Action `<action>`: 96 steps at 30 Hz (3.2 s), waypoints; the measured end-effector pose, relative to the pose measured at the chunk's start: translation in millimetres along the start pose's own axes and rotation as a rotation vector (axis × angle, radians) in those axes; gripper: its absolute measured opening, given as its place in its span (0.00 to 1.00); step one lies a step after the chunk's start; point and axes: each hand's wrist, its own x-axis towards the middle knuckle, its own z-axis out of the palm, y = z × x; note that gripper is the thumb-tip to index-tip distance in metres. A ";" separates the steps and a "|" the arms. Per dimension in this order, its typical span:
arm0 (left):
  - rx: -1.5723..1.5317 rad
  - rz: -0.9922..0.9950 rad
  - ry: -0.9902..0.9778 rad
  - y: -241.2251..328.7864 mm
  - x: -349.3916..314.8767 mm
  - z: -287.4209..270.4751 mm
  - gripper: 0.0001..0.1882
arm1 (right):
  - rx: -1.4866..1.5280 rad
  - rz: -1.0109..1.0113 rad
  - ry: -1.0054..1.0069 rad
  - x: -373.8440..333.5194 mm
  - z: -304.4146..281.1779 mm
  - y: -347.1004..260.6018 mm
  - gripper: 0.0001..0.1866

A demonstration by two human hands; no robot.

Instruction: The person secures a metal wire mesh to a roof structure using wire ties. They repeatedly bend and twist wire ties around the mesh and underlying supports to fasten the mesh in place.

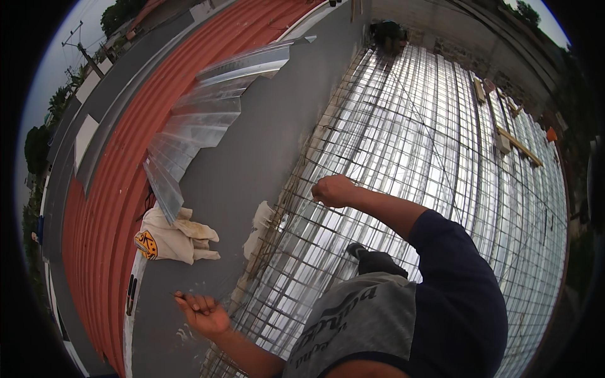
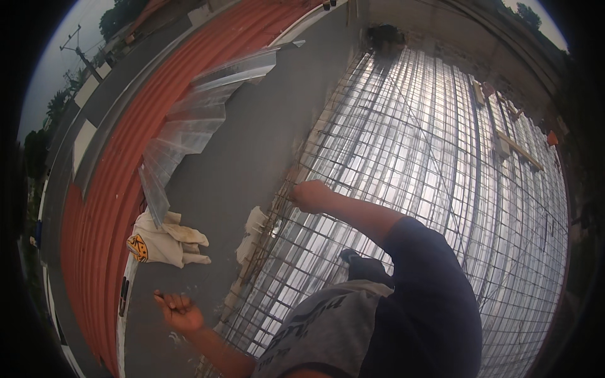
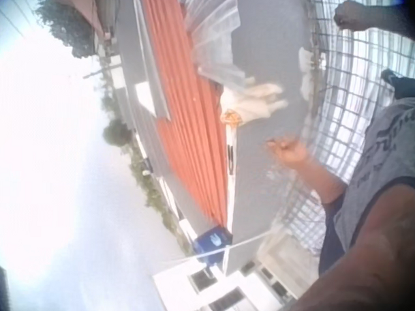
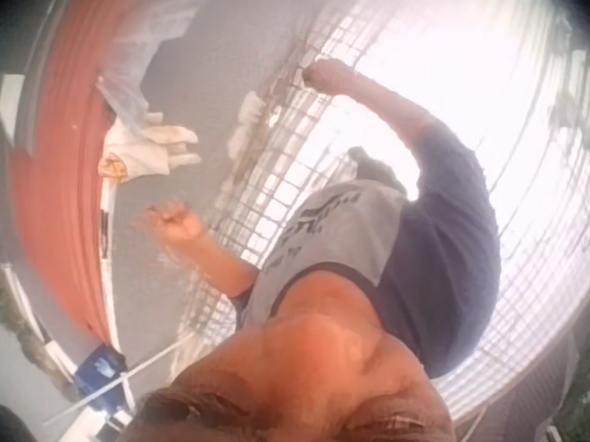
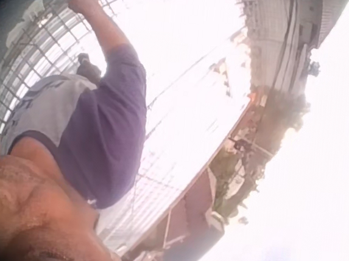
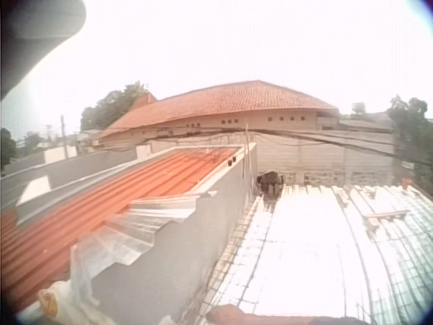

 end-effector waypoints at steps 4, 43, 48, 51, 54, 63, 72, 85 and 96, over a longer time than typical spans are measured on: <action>0.093 0.165 0.197 2.9 20.0 9.6 0.09 | 0.109 -0.533 -0.690 -31.6 70.5 -23.5 0.13; 0.270 0.262 0.272 70.6 33.8 -58.2 0.10 | 0.786 -0.262 -0.337 -69.8 -0.9 -22.7 0.20; -0.024 0.178 0.109 58.4 12.9 -72.1 0.10 | 0.259 0.034 -0.089 -55.5 48.0 -30.3 0.25; -0.051 0.248 0.182 61.6 10.2 -45.8 0.09 | 0.213 -0.256 -0.437 -59.6 105.1 -27.6 0.23; 0.053 0.352 0.325 78.2 22.1 -64.5 0.08 | 0.599 -0.387 -0.618 -73.5 123.4 -35.6 0.20; 0.107 0.497 0.605 135.8 36.0 -100.7 0.09 | 0.633 -0.211 -0.636 -87.8 73.8 -84.7 0.15; 0.173 0.542 0.612 175.4 36.2 -128.0 0.09 | 0.417 -0.258 -0.237 -70.5 48.8 -74.0 0.10; 0.261 0.233 0.973 117.1 16.4 -214.6 0.12 | 0.441 -0.232 -0.699 -76.5 24.4 -59.6 0.18; 0.120 0.030 0.590 -33.6 2.4 -23.3 0.09 | 0.562 -0.254 -0.668 -75.2 87.3 -107.5 0.30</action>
